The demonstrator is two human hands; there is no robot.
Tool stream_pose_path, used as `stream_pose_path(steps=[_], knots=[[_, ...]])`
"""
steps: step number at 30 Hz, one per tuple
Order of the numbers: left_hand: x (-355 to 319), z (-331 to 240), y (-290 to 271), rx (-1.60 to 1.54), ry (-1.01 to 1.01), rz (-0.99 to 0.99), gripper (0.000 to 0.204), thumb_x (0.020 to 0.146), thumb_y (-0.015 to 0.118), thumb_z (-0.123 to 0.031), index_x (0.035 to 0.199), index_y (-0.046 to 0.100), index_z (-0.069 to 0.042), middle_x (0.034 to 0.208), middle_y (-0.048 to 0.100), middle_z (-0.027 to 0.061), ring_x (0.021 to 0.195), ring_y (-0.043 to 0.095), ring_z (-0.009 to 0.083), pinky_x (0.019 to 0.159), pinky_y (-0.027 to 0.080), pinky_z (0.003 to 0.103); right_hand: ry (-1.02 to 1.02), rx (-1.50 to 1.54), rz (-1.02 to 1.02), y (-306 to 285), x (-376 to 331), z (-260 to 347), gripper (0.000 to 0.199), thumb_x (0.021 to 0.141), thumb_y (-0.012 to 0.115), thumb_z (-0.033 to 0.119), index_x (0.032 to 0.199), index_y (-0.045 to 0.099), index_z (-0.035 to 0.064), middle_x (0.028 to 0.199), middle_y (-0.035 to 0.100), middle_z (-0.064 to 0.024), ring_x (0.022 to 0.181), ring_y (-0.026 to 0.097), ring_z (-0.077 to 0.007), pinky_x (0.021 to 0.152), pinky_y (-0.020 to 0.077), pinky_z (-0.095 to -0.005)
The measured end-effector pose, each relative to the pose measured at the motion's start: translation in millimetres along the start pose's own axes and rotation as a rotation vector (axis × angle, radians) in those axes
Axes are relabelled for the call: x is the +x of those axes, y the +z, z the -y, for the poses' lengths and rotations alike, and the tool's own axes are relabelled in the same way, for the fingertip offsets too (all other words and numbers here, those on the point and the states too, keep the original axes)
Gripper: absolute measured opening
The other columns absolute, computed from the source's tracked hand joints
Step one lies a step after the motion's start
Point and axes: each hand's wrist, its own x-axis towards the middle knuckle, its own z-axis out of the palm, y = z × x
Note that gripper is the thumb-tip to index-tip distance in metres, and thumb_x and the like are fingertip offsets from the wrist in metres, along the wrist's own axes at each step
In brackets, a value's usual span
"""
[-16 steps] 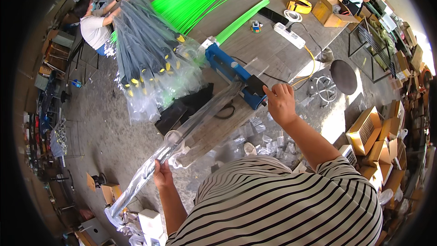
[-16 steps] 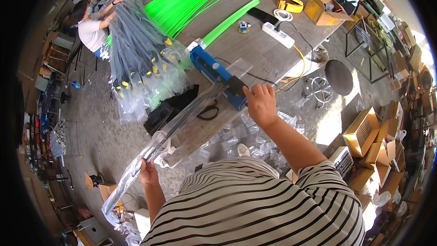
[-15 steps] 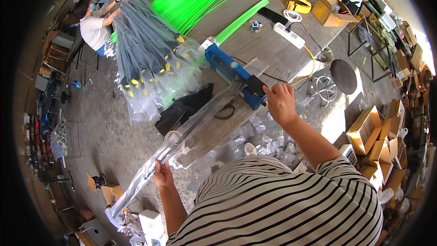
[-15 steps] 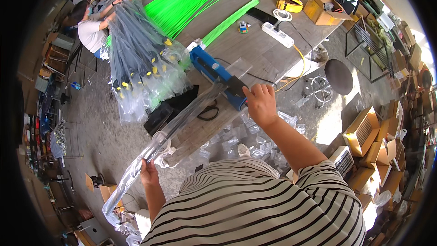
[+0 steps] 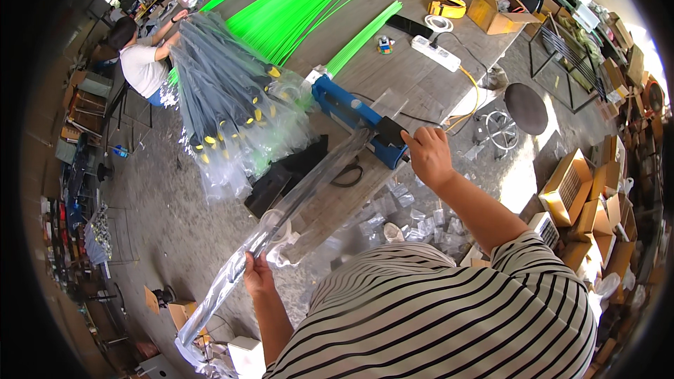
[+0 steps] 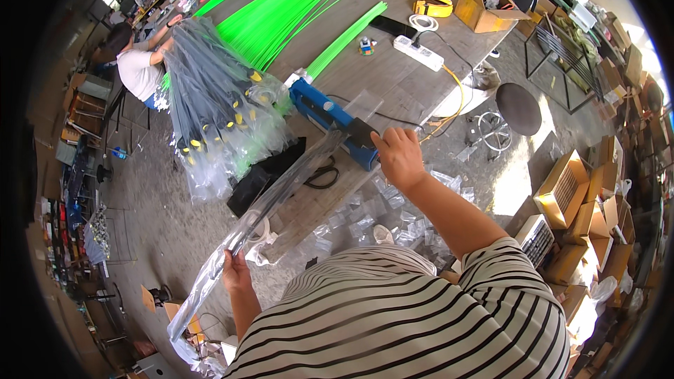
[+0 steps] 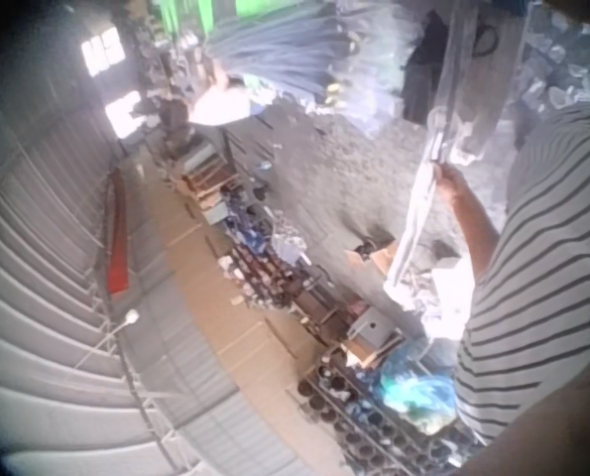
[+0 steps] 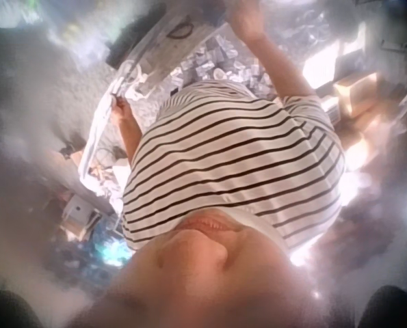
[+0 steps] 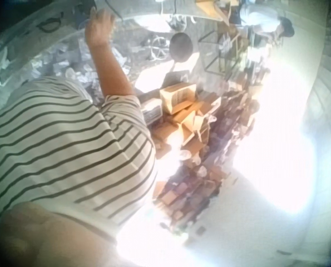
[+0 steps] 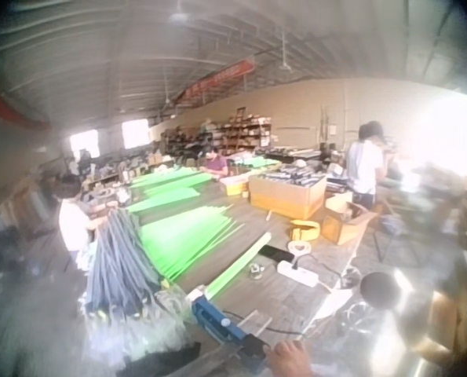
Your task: The person wraps long, dark poles with clear plastic film using a handheld wrapping machine. They repeatedly pick up poles, feed them into the machine, and rotate the handle to apply the film before placing the wrapped poles on a table.
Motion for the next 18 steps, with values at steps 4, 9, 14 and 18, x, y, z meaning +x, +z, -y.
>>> stream_pose_path(steps=[4,9,14,18], knots=[[2,0,4,-0.030,-0.020,0.004,0.021,0.081,0.056,-0.006,0.100,0.053,0.001,0.098,0.059,0.0101,0.090,0.058,0.0204,0.076,0.053,0.032,0.016,-0.008,0.013,-1,-2,0,0.036,0.063,0.057,0.006,0.098,0.060,0.0087,0.073,0.044,-0.0029,0.074,0.047,-0.0197,0.070,0.0346,-0.0321],[4,-2,3,-0.019,-0.011,-0.019,0.020,0.080,0.057,-0.006,0.099,0.053,0.001,0.096,0.059,0.0102,0.089,0.059,0.0207,0.075,0.053,0.032,0.163,0.050,-0.075,-23,-2,21,0.047,0.063,0.059,0.002,0.109,0.053,0.0082,0.073,0.046,-0.0043,0.074,0.048,-0.0213,0.071,0.0354,-0.0335],[2,-27,-24,0.000,0.011,0.026,0.020,0.080,0.057,-0.007,0.099,0.054,0.000,0.097,0.059,0.0100,0.088,0.059,0.0204,0.074,0.053,0.031,0.113,0.157,-0.129,-37,-20,55,0.045,0.065,0.056,-0.001,0.109,0.052,0.0063,0.072,0.047,-0.0053,0.070,0.048,-0.0230,0.070,0.0368,-0.0354],[-3,-54,-53,0.013,0.031,0.096,0.023,0.080,0.058,-0.009,0.100,0.053,0.001,0.099,0.059,0.0102,0.088,0.059,0.0195,0.074,0.053,0.030,-0.057,0.238,-0.078,-38,-28,90,0.042,0.065,0.058,0.001,0.106,0.054,0.0068,0.076,0.049,-0.0054,0.072,0.049,-0.0230,0.073,0.0374,-0.0365]])
